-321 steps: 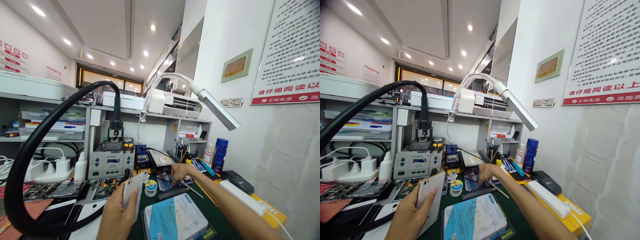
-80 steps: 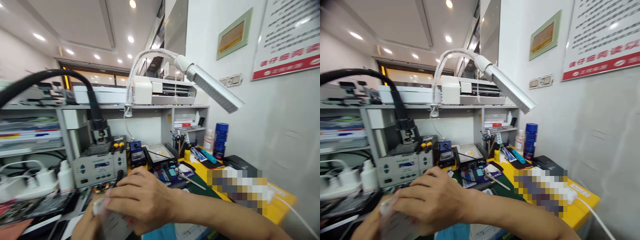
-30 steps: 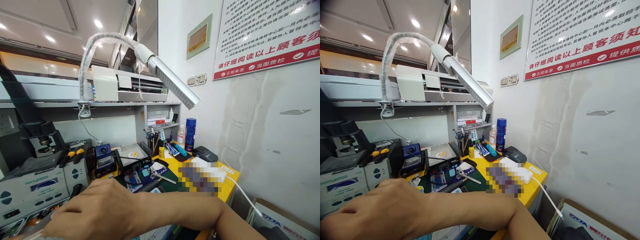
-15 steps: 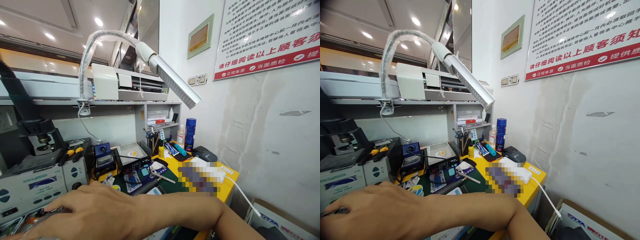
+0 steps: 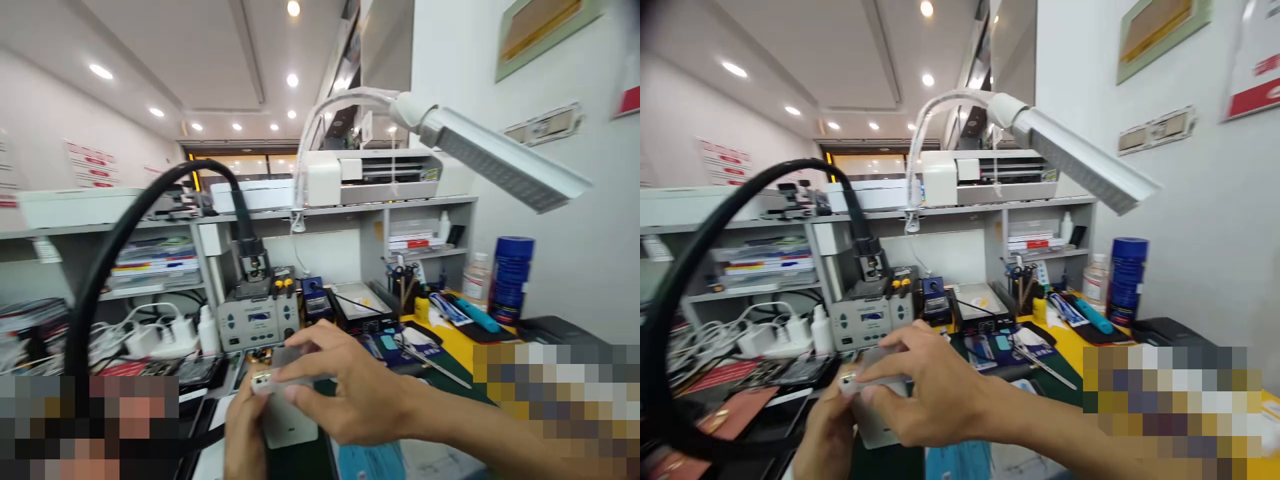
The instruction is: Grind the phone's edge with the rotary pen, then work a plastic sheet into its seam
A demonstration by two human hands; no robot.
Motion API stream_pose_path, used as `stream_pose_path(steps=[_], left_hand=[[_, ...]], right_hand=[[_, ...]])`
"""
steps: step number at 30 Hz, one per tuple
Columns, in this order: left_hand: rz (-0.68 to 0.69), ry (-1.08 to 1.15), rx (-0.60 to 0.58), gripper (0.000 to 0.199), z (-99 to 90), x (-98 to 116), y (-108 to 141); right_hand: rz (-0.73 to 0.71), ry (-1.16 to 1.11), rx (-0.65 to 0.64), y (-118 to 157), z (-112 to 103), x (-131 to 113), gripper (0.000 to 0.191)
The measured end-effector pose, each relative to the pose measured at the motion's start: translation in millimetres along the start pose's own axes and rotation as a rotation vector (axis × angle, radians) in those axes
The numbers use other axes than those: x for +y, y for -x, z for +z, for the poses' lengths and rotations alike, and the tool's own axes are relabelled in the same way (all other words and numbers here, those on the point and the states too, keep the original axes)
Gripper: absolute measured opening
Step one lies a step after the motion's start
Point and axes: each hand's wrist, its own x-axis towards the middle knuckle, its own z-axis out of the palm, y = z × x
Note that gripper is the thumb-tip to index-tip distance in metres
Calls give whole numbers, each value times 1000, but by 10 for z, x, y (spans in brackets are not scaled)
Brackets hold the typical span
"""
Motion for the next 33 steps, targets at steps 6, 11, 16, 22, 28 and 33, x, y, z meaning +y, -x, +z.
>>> stream_pose_path(steps=[6, 11, 16, 22, 28, 33], left_hand=[[21, -10, -18, 29, 61, -29, 41], [48, -13, -56, 28, 68, 1, 16], [35, -6, -50, 28, 72, 16, 0], [-24, 21, -30, 29, 159, 95, 91], [12, 0, -22, 26, 143, 90, 66], [-2, -25, -15, 31, 52, -31, 7]], right_hand=[[133, -64, -67, 21, 20, -38, 29], [62, -26, -96, 41, 89, 9, 29], [13, 35, -69, 47, 98, 9, 31], [-29, 85, -45, 23, 92, -12, 34], [-65, 82, -3, 30, 100, -5, 32], [-56, 78, -16, 45, 96, -23, 30]])
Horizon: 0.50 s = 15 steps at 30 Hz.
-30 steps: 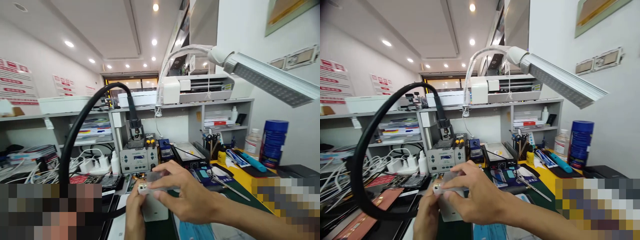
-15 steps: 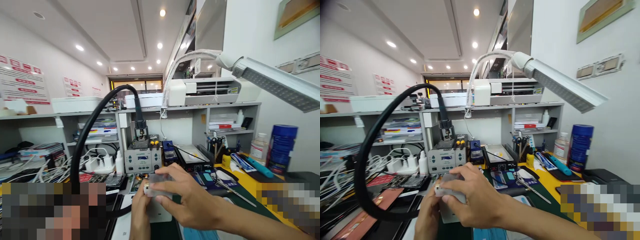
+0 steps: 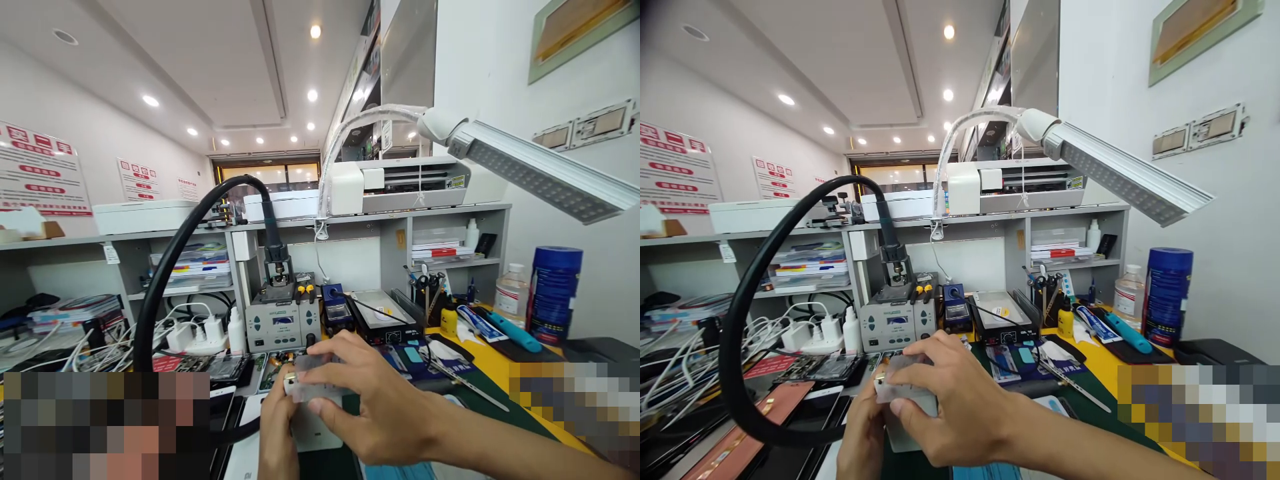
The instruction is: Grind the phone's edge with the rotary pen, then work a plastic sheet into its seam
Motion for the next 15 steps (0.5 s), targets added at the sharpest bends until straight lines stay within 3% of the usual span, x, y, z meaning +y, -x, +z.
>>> stream_pose_path(steps=[15], left_hand=[[51, -55, 0, 20, -51, -47, -25]], right_hand=[[31, 16, -18, -23, -48, -44, 31]])
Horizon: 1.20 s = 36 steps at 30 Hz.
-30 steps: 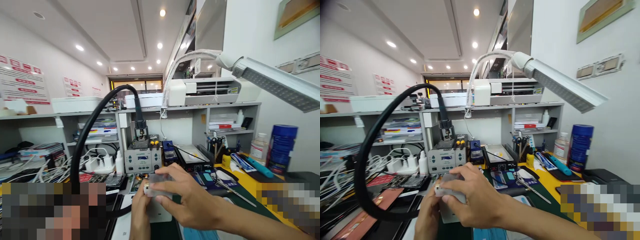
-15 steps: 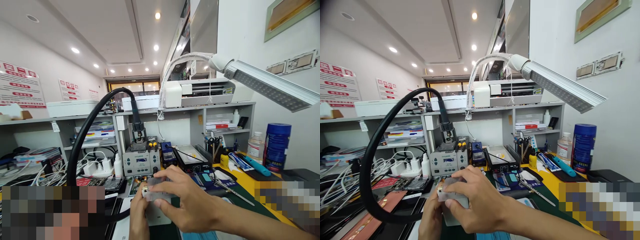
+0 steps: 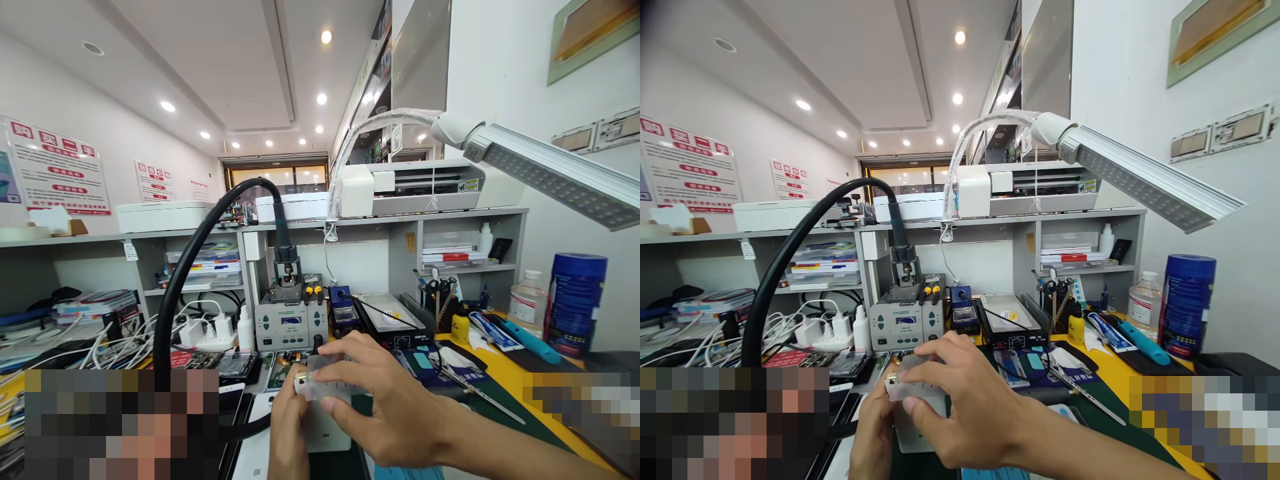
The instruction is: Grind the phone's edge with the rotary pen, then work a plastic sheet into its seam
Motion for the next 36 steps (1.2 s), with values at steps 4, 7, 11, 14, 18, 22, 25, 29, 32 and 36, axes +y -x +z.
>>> stream_pose_path(steps=[4, 7, 11, 14, 18, 22, 25, 29, 32, 36], left_hand=[[3, 11, 0, 20, -5, -6, 19], [-2, 15, 0, 20, -4, -3, 19], [-4, 14, -9, 19, 1, 9, -1], [-1, 11, -18, 19, 3, 19, -16], [8, 1, -27, 20, 7, 30, -3], [16, 0, -16, 21, 10, 28, 24], [15, -3, -18, 22, 8, 22, 23], [11, -6, -30, 21, 3, 13, 4], [8, -2, -33, 20, -6, -1, -4], [4, 9, -31, 19, -24, -20, -7]], right_hand=[[-37, -11, 0, 3, 3, -2, 28], [-33, 3, 10, 1, 9, 21, 28], [-54, 3, 19, 3, 11, 41, 29], [-53, 9, 19, 9, 9, 38, 29], [-49, 12, 20, 11, 9, 31, 30], [-40, 22, 29, 0, 3, 28, 30], [-17, 22, 3, -8, -16, 15, 30], [10, 10, -35, -13, -34, -13, 30], [11, 8, -30, -7, -30, -21, 32], [1, 12, -30, 2, -26, -24, 32]])
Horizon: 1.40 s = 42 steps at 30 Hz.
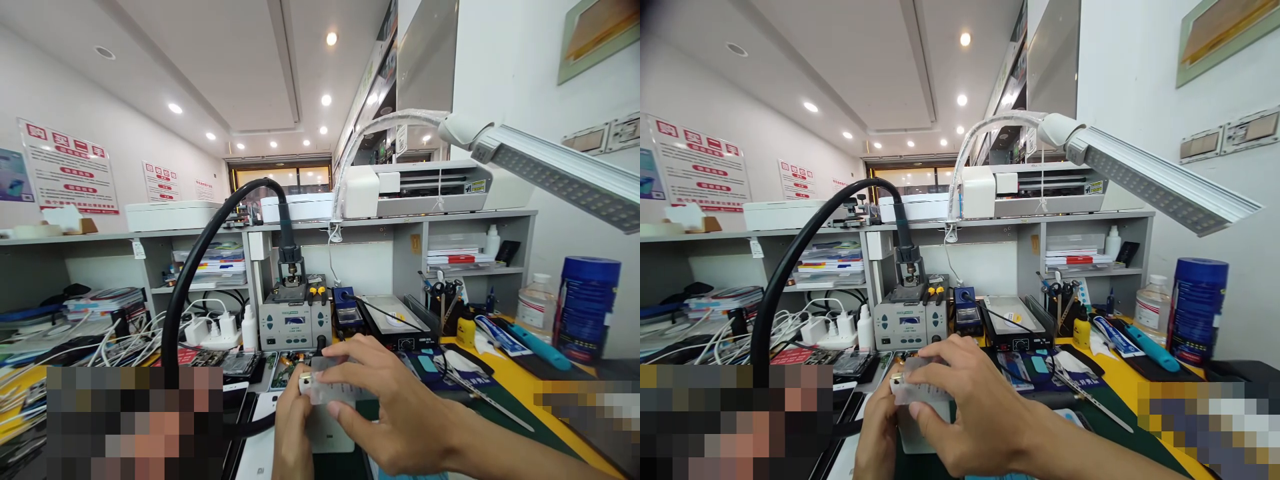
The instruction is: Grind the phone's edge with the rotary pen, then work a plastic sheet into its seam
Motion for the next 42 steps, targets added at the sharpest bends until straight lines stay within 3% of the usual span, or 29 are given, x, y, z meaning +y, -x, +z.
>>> stream_pose_path(steps=[8, 14, 16, 20, 22, 26, 30, 33, 36, 42], left_hand=[[-25, 21, 3, 21, 24, 4, 12], [-58, 20, 25, 26, 53, 26, 29], [-64, 6, 43, 27, 54, 30, 21], [-93, -24, 73, 31, 51, 47, 12], [-121, -24, 71, 32, 40, 66, 30], [-192, 15, 61, 32, -32, 59, 16], [-281, 47, 50, 39, -86, -18, -48], [-230, 44, -1, 39, -74, -56, -46], [-186, 11, -4, 38, -60, -89, -62], [-109, 22, -34, 30, -14, -73, -68]], right_hand=[[-11, 17, 21, -10, -6, 65, 30], [33, -107, 219, -71, -132, 146, 26], [106, -252, 237, -82, -174, 145, 25], [412, -607, 126, -124, -169, 180, 30], [516, -683, 91, -158, -121, 222, 32], [575, -674, 66, -196, -14, 345, 27], [543, -568, 56, -179, -17, 347, 29], [455, -442, 69, -160, -115, 240, 27], [344, -240, -42, -147, -218, 176, 42], [198, -98, -128, -117, -245, 165, 40]])
